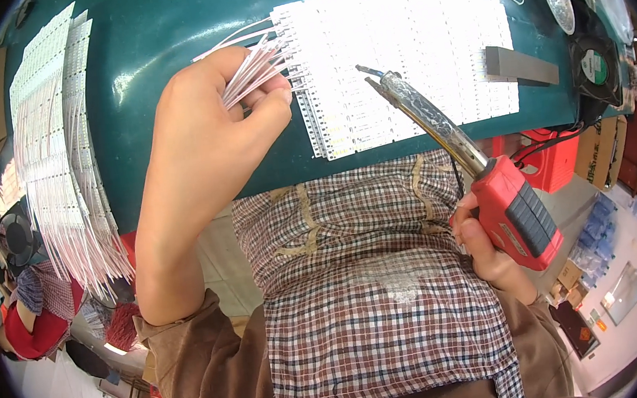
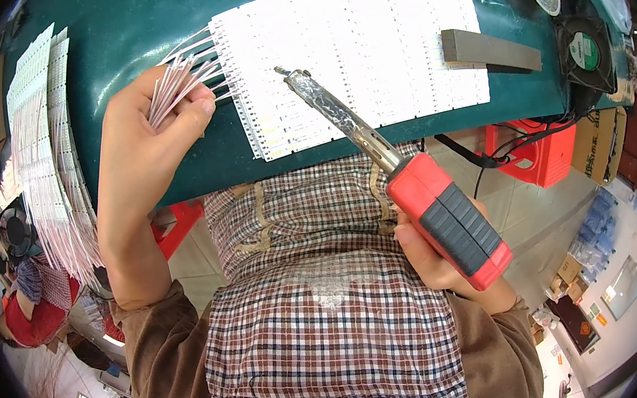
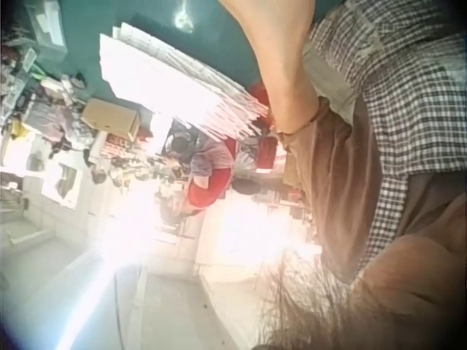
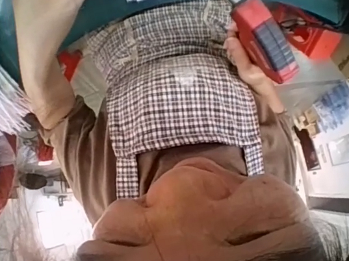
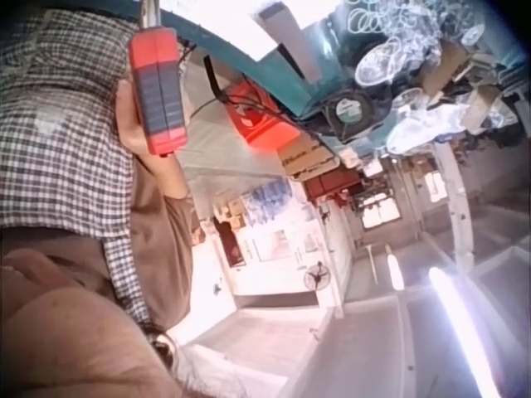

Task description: The person places pre-cut wires onto LED strip boards and solders them in place using a soldering iron.

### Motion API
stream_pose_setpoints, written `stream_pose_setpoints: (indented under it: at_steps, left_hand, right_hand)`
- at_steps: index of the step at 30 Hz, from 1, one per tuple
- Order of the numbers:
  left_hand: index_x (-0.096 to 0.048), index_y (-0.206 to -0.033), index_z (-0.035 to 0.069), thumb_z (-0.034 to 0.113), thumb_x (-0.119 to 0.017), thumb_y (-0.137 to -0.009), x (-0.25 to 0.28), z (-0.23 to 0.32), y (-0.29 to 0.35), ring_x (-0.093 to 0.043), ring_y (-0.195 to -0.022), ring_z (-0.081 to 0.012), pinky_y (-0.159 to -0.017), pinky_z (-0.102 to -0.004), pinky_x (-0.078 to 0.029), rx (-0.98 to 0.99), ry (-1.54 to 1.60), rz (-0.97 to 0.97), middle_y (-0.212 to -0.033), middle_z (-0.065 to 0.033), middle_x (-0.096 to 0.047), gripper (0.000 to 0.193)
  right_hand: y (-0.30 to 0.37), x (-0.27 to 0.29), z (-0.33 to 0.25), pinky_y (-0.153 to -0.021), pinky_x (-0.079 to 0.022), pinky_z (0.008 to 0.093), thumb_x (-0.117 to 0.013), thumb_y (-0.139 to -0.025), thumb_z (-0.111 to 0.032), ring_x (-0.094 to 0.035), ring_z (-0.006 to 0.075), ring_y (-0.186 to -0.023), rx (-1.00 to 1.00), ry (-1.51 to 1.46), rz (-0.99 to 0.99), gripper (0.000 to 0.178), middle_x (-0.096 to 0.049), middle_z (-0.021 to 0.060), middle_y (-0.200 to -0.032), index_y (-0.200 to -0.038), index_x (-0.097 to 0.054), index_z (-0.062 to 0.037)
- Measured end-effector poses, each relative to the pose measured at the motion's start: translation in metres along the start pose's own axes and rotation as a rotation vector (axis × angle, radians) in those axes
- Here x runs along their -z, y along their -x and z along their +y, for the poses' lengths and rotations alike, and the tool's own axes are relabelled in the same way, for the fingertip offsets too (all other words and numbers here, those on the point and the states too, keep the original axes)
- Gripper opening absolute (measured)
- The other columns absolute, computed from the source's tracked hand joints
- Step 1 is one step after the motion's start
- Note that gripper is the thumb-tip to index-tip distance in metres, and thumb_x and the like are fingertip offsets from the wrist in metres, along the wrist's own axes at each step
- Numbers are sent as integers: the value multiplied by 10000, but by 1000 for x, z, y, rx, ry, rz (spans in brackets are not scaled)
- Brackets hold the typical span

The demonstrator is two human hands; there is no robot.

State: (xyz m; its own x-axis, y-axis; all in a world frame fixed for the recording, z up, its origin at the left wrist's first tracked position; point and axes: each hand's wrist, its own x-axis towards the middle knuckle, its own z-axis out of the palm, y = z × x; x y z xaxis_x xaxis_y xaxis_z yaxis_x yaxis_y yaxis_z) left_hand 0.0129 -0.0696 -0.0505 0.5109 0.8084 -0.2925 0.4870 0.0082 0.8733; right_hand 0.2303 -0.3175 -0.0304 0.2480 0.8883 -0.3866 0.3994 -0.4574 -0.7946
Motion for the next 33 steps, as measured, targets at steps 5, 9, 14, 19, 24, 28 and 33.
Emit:
stream_pose_setpoints:
  at_steps: [5,9,14,19,24,28,33]
  left_hand:
    - [-643,-924,-49,115,-641,-875,-2,-8,-3,-596,-661,-97,-599,-268,-473,1,209,-23,-761,-53,-636,172]
    - [-639,-930,-51,150,-645,-896,-1,-7,-6,-617,-667,-118,-619,-285,-483,32,127,-69,-749,-69,-645,204]
    - [-649,-886,-57,159,-661,-869,-4,-10,-3,-585,-658,-108,-620,-284,-474,54,112,-38,-708,-67,-634,217]
    - [-680,-890,-32,151,-681,-850,-7,-11,-2,-544,-634,-97,-599,-292,-462,10,11,-18,-693,-48,-630,187]
    - [-673,-852,-16,174,-703,-847,-17,-21,1,-533,-568,-157,-564,-322,-446,-6,-35,16,-663,-91,-614,192]
    - [-647,-795,-17,192,-701,-846,-20,-21,1,-526,-528,-236,-542,-350,-434,-51,-123,44,-647,-150,-580,222]
    - [-641,-774,-18,198,-695,-841,-20,-23,0,-535,-518,-262,-537,-369,-431,-78,-129,56,-627,-156,-574,233]
  right_hand:
    - [-2,0,-1,-664,-549,326,-708,-845,-85,-694,247,-715,-4,-57,-25,184,-693,100,-827,-1007,-686,1]
    - [-2,-2,-1,-663,-550,323,-709,-849,-84,-696,245,-718,-14,-88,-2,188,-694,101,-834,-1012,-685,6]
    - [-3,-3,-2,-646,-544,326,-716,-836,-74,-687,251,-701,3,-84,-1,194,-689,105,-828,-1010,-684,8]
    - [-4,-3,1,-619,-532,327,-725,-816,-70,-669,251,-672,27,-32,-41,191,-678,104,-818,-990,-685,-2]
    - [-8,-16,11,-563,-517,329,-745,-776,-52,-658,264,-646,266,-19,78,204,-666,118,-825,-964,-684,-6]
    - [-13,-18,9,-546,-511,327,-750,-760,-30,-655,272,-636,276,23,42,220,-664,128,-832,-964,-678,10]
    - [-17,-19,7,-547,-510,327,-742,-759,-9,-655,275,-635,233,-3,8,252,-661,137,-834,-1000,-674,24]
